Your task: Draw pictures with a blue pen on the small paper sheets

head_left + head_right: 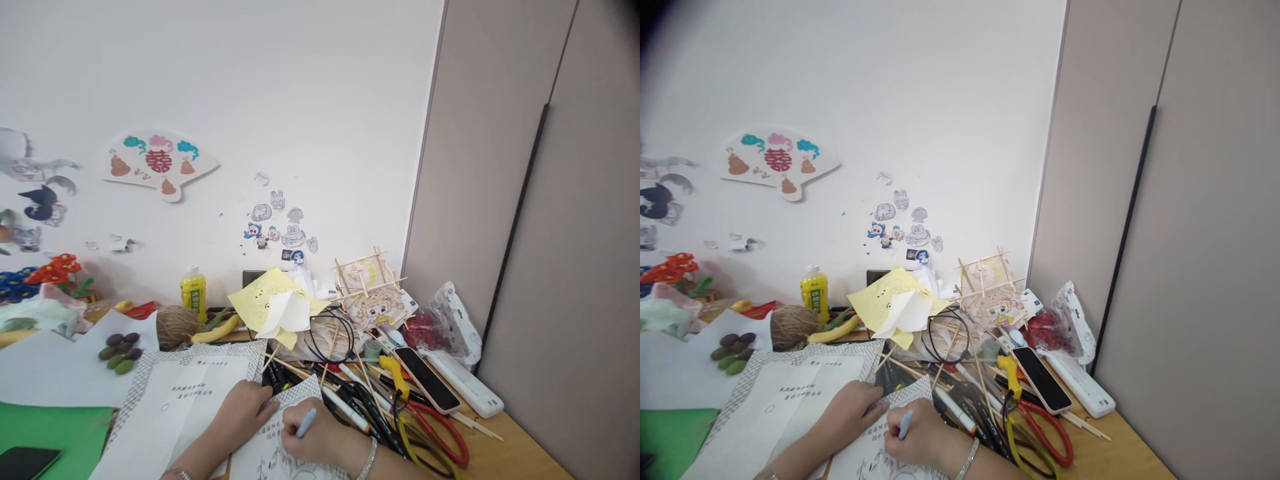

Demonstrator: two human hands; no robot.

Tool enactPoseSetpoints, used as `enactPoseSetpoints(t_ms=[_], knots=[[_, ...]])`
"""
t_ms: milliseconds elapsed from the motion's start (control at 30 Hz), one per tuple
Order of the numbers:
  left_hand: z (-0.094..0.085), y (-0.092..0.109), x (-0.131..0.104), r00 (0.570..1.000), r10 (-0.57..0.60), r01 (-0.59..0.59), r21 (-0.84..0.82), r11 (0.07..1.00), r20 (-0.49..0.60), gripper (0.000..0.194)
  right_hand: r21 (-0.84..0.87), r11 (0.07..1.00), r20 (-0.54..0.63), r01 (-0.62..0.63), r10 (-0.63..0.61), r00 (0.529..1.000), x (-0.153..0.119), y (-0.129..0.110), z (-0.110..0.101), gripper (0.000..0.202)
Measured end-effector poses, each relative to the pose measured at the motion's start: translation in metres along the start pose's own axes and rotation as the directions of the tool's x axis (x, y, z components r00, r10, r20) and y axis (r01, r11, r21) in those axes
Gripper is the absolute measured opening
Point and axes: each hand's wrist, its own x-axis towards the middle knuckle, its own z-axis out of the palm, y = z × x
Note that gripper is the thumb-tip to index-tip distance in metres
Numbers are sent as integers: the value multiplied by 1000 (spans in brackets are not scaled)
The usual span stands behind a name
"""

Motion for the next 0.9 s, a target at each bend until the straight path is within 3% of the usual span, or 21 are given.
enactPoseSetpoints(t_ms=[900], knots=[[0,0,0,1000,3,-3,5,1000,-10,35,37,999,29,-39,38,999,0,-5,-5,21]])
